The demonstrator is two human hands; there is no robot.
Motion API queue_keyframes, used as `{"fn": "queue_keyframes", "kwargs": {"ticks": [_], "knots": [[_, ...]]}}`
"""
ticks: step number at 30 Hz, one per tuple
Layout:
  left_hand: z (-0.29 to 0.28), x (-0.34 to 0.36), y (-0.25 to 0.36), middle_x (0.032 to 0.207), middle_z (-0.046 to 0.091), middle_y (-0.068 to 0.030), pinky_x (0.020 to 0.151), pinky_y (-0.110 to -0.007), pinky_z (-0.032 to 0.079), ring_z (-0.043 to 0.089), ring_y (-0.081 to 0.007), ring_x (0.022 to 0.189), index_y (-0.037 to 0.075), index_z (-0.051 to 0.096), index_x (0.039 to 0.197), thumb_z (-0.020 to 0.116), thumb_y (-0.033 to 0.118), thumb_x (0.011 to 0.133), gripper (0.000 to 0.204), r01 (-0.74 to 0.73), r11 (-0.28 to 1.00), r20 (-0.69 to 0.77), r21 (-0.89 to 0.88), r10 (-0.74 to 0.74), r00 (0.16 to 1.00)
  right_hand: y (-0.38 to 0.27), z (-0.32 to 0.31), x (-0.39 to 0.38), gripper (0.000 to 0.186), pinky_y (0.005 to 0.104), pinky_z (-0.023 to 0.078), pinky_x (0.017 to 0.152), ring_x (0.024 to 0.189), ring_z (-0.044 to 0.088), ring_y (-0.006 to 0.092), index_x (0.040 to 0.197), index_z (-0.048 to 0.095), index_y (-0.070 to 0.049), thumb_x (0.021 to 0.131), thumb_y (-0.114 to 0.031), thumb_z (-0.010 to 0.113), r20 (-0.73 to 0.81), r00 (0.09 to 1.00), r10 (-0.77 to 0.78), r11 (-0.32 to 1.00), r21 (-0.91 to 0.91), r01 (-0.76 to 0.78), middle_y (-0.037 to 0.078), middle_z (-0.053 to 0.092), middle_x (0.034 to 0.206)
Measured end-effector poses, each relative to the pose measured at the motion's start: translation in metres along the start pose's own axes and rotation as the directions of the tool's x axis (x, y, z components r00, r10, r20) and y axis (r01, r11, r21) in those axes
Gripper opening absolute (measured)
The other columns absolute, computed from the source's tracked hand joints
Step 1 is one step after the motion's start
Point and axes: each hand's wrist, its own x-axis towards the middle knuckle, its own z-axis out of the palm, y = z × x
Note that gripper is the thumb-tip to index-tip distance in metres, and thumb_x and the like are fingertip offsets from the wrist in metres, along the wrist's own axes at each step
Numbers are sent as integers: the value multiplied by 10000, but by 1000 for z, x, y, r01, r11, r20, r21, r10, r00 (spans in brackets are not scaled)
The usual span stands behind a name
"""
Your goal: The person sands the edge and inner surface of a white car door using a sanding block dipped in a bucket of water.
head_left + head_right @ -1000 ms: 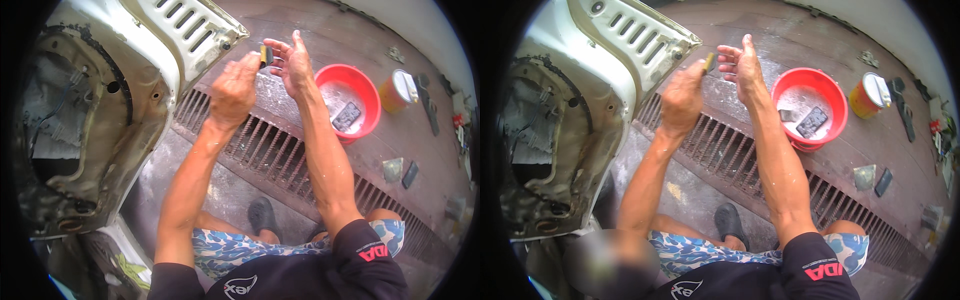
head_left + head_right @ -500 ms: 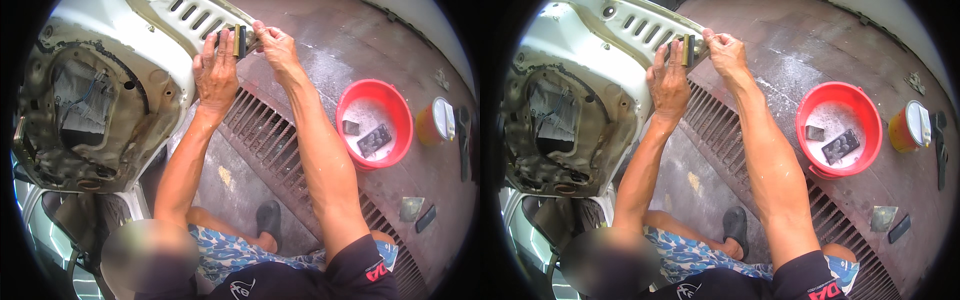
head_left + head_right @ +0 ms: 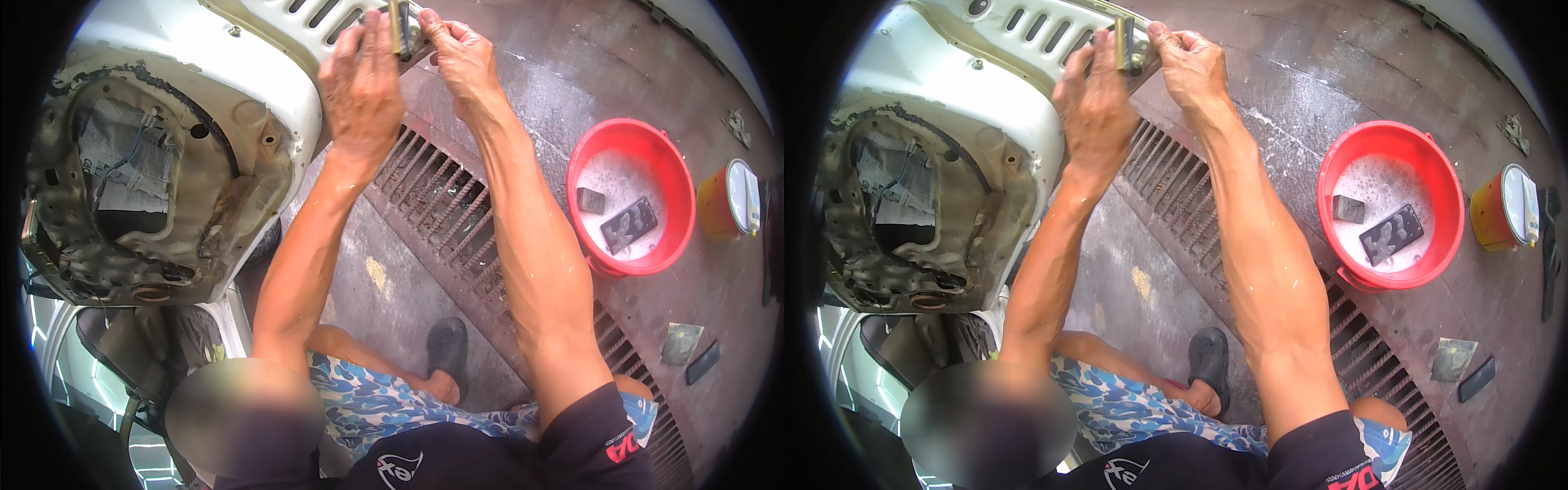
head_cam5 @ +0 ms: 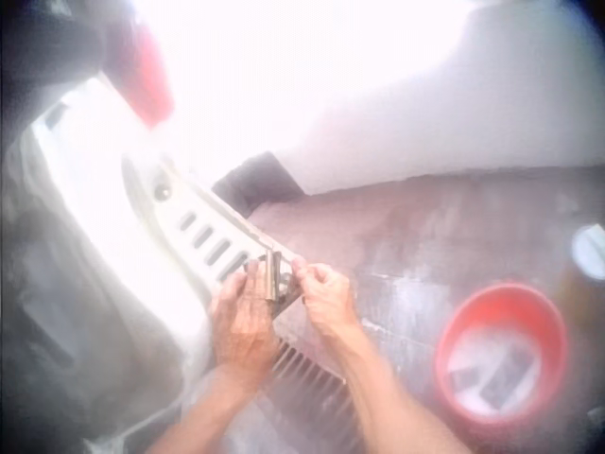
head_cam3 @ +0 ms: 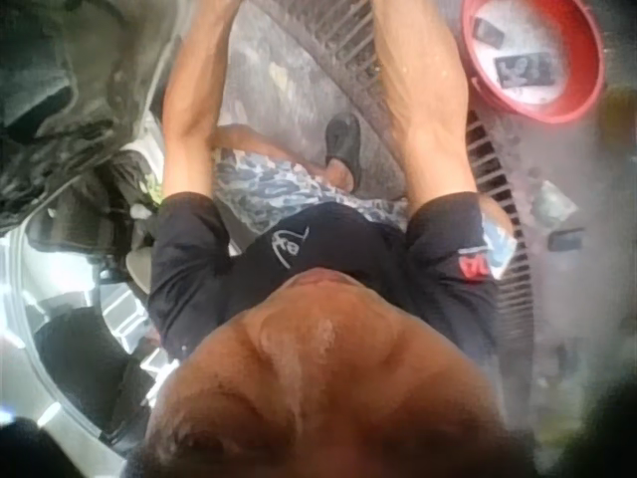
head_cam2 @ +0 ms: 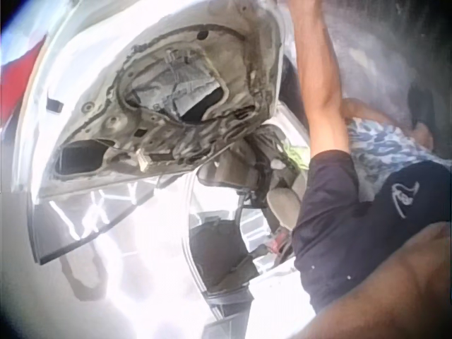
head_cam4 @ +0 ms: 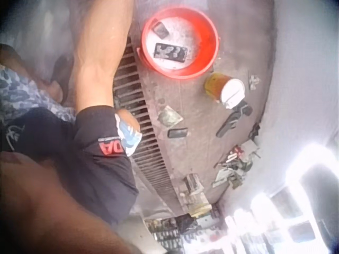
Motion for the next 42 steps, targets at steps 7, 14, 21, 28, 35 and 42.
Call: {"fn": "queue_keyframes", "kwargs": {"ticks": [7,14,21,28,35,42], "knots": [[7,32,2,1417,651,-101,1067,-402,400,521,-236,1344,8,608,1414,595,27,905,509,-83,994,-51,-77,79,996,-5,1,-1,375,226,415,622,681,476,58,979,744,-67,999,-440,712,-18,1000,-7,997,81,9,-47,615,758],[-10,9,-18,1486,601,-80,1108,-416,386,530,-252,1384,68,609,1432,573,-8,876,562,-116,992,43,-41,118,992,4,-5,4,405,289,458,668,754,554,84,982,776,-36,970,-440,750,-4,1000,-23,999,-24,23,7,705,813],[-8,-7,-7,1480,594,-147,1223,-505,279,491,-294,1424,-4,542,1469,539,-1,900,569,27,1000,54,-3,-27,998,-5,-5,3,426,237,381,591,639,435,53,949,756,-78,915,-501,791,-3,999,42,999,13,-42,-57,598,728],[-1,9,13,1460,599,-179,1164,-497,346,485,-353,1390,-45,558,1438,538,2,905,536,66,998,-11,-9,-66,998,-3,0,1,431,241,363,569,628,413,49,956,753,-65,925,-494,785,-11,1000,-9,996,92,10,-62,558,706],[3,7,8,1458,609,-158,1095,-464,386,470,-309,1399,-27,574,1435,604,-16,875,561,39,999,-30,11,-39,999,3,7,2,424,312,472,674,755,562,104,946,769,-45,957,-468,755,-49,999,-12,998,53,15,15,693,818],[12,4,8,1464,607,-139,1124,-486,356,465,-295,1409,-19,576,1438,578,8,916,523,33,997,-60,-71,-37,998,-2,4,-2,485,248,418,604,640,454,57,1002,757,-50,933,-530,760,-44,999,-26,996,87,30,-45,618,756]]}}
